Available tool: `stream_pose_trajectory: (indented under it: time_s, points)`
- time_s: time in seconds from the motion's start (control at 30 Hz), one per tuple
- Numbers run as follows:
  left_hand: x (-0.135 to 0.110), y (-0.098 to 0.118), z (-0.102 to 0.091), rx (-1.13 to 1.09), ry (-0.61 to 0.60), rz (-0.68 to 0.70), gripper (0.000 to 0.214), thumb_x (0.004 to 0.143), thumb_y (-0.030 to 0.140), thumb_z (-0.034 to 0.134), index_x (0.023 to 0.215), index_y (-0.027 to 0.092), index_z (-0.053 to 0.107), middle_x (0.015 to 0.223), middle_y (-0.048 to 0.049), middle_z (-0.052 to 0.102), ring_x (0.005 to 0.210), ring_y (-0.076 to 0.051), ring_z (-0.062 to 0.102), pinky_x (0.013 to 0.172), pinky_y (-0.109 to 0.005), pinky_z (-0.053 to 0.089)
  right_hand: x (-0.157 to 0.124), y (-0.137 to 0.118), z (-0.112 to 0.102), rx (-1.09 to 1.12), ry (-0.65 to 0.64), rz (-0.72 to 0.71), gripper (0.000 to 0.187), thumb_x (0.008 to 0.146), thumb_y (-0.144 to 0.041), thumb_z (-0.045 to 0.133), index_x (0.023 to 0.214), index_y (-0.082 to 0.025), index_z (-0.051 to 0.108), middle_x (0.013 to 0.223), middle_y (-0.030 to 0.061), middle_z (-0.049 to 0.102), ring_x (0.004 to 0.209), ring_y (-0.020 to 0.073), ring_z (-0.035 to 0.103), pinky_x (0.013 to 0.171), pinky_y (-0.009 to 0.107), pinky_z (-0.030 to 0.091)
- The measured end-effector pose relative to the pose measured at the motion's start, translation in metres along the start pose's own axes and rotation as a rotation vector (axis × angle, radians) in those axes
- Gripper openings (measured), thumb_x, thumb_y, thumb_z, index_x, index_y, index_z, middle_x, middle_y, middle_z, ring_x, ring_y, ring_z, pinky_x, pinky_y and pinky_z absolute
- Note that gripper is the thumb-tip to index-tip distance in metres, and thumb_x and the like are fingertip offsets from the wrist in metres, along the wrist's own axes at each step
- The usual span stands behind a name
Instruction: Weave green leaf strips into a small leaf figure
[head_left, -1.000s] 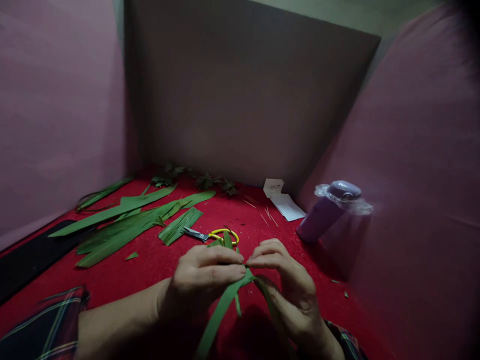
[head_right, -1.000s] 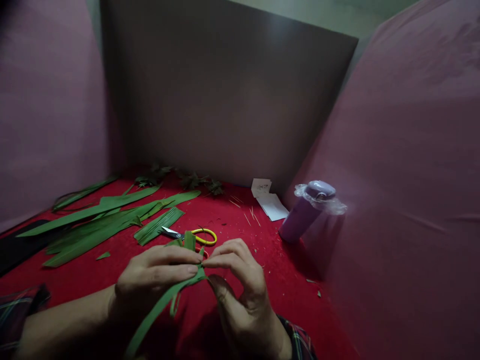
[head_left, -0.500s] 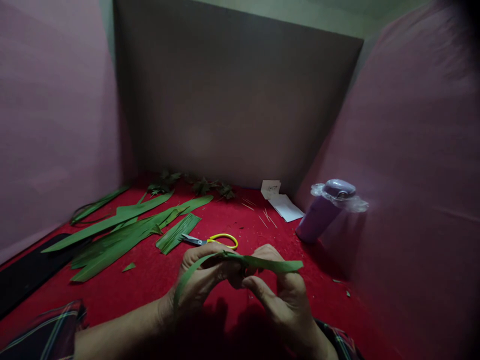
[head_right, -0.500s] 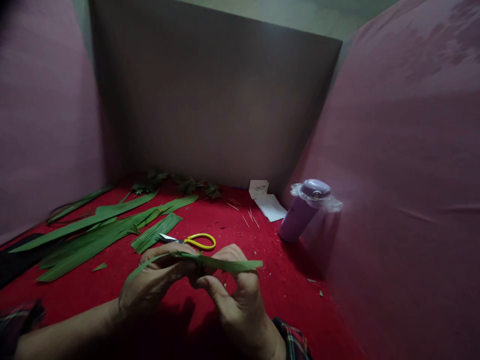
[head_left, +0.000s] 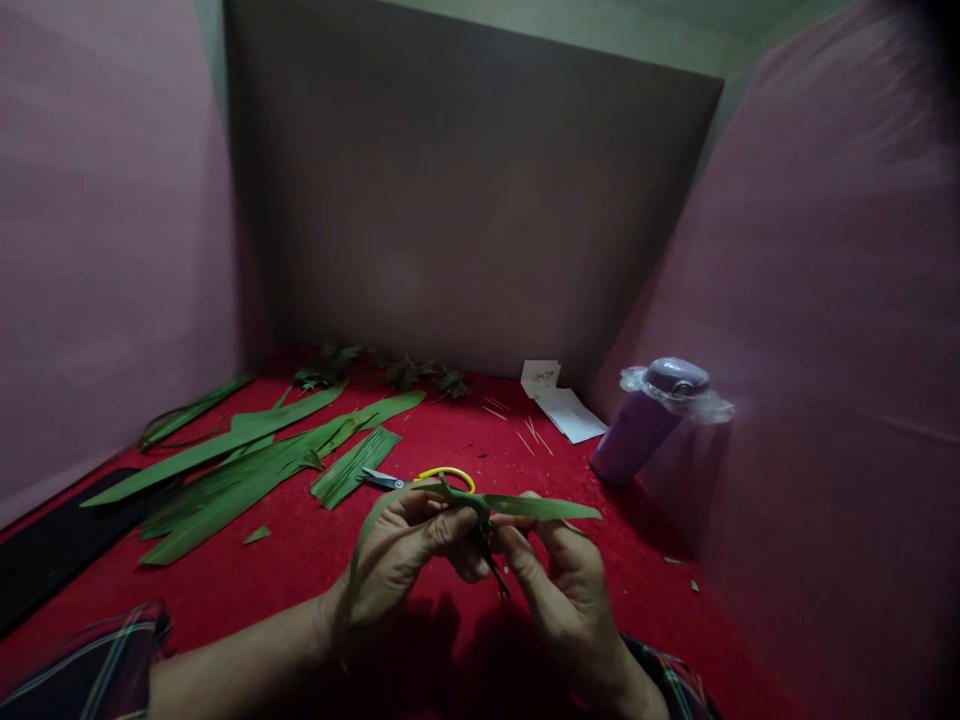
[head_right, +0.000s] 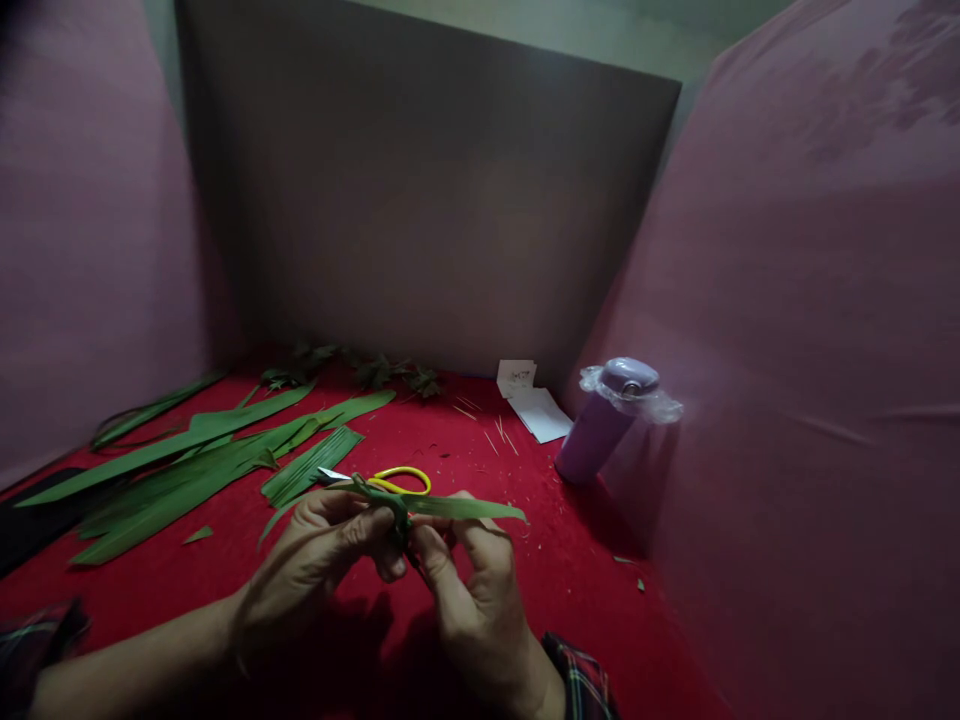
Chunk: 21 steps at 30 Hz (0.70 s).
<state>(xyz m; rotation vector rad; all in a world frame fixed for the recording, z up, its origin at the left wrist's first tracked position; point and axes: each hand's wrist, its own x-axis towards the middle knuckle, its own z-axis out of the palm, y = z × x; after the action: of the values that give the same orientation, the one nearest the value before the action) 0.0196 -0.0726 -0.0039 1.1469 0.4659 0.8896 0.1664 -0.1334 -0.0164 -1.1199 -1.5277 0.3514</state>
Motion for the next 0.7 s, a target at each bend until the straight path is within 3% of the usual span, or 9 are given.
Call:
stream_pose_trajectory:
  time_s: [0.33,0.53,0.7]
  points:
    - [-0.001,0.001,-0.001,0.018,-0.061,-0.037,0.015,0.079,0.024,0.061,0.083,0.01,0.065,0.059,-0.0046,0.065,0.053,-0.014,0.061,0.057,-0.025,0.049,0.002,0.0,0.003,0.006,0.016,0.061,0.01,0.083,-0.021,0.055,0.08,-0.017,0.063,0.066,0.0011,0.06,0.064,0.015,0.058,0.059,0.028,0.048]
    - [0.0,0.0,0.002,0.116,-0.005,-0.016,0.019,0.072,0.027,0.068,0.076,0.01,0.061,0.054,-0.003,0.063,0.05,-0.014,0.06,0.053,-0.024,0.048,-0.005,0.006,0.017,-0.048,0.172,0.024,0.017,0.084,-0.019,0.052,0.067,-0.018,0.056,0.058,-0.0022,0.049,0.052,0.0106,0.047,0.049,0.024,0.041]
    - [0.0,0.0,0.001,0.168,-0.01,0.029,0.016,0.079,0.028,0.061,0.08,0.012,0.061,0.058,-0.0025,0.064,0.053,-0.014,0.061,0.055,-0.024,0.05,-0.006,0.009,0.016,-0.014,0.113,0.059,0.011,0.085,-0.022,0.054,0.081,-0.017,0.064,0.065,0.0021,0.062,0.057,0.0136,0.056,0.053,0.025,0.043]
